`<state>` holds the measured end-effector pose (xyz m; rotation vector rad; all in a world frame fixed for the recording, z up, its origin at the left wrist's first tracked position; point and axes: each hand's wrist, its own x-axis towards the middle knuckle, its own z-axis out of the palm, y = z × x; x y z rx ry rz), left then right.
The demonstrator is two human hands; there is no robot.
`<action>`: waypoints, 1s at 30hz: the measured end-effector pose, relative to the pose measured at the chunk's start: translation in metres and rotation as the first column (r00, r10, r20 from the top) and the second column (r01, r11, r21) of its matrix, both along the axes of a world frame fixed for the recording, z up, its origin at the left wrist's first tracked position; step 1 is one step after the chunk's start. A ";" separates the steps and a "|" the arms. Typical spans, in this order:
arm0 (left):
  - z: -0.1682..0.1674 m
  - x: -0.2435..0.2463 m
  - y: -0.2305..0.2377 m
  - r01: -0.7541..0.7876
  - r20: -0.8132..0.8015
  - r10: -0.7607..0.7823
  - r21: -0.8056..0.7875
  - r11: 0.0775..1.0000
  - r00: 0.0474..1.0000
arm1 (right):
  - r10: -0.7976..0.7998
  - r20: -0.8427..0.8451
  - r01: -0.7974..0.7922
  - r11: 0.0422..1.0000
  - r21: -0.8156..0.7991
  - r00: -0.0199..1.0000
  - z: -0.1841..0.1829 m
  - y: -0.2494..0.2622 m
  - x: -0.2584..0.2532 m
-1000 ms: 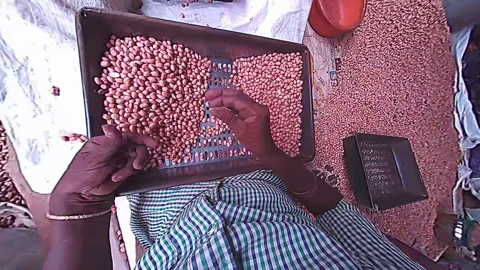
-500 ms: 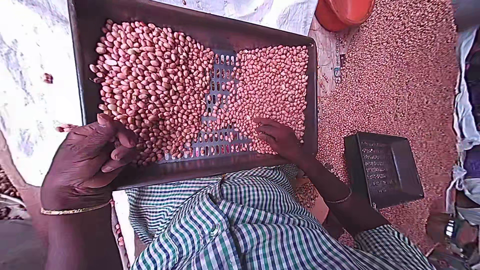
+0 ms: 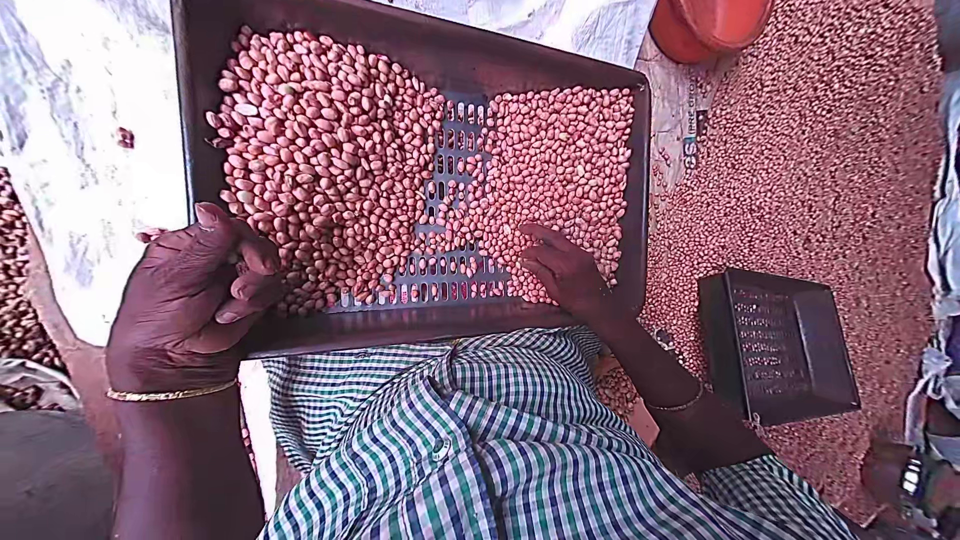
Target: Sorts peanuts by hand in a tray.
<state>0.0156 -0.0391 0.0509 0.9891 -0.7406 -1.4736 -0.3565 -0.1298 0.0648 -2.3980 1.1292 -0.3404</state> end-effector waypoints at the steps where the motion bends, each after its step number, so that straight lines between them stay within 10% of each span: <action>1: -0.003 0.002 0.003 -0.006 -0.003 0.006 0.007 1.000 1.000 | 0.024 -0.051 -0.023 1.000 0.019 0.998 -0.003 0.000 0.000; 8: 0.011 -0.007 -0.003 0.000 0.011 0.000 0.049 0.999 1.000 | -0.172 0.480 0.098 0.979 0.177 0.860 0.026 -0.001 0.033; 13: 0.021 -0.015 -0.010 0.279 0.059 -0.314 0.325 0.904 0.948 | 0.043 0.629 -0.184 0.970 0.160 0.776 0.041 0.005 0.110; 17: 0.017 -0.014 -0.003 0.071 -0.036 -0.067 0.116 0.991 0.997 | 0.325 0.623 -0.351 0.932 -0.086 0.711 0.012 -0.046 0.139; 24: 0.012 -0.019 0.006 -0.464 -0.466 0.344 -0.170 0.869 0.815 | 0.881 0.414 -0.891 0.362 -0.275 0.230 -0.026 -0.051 0.249; 30: 0.013 -0.022 0.002 -0.392 -0.334 0.325 -0.158 0.906 0.885 | 0.900 0.350 -0.961 0.277 -0.003 0.258 -0.040 -0.025 0.239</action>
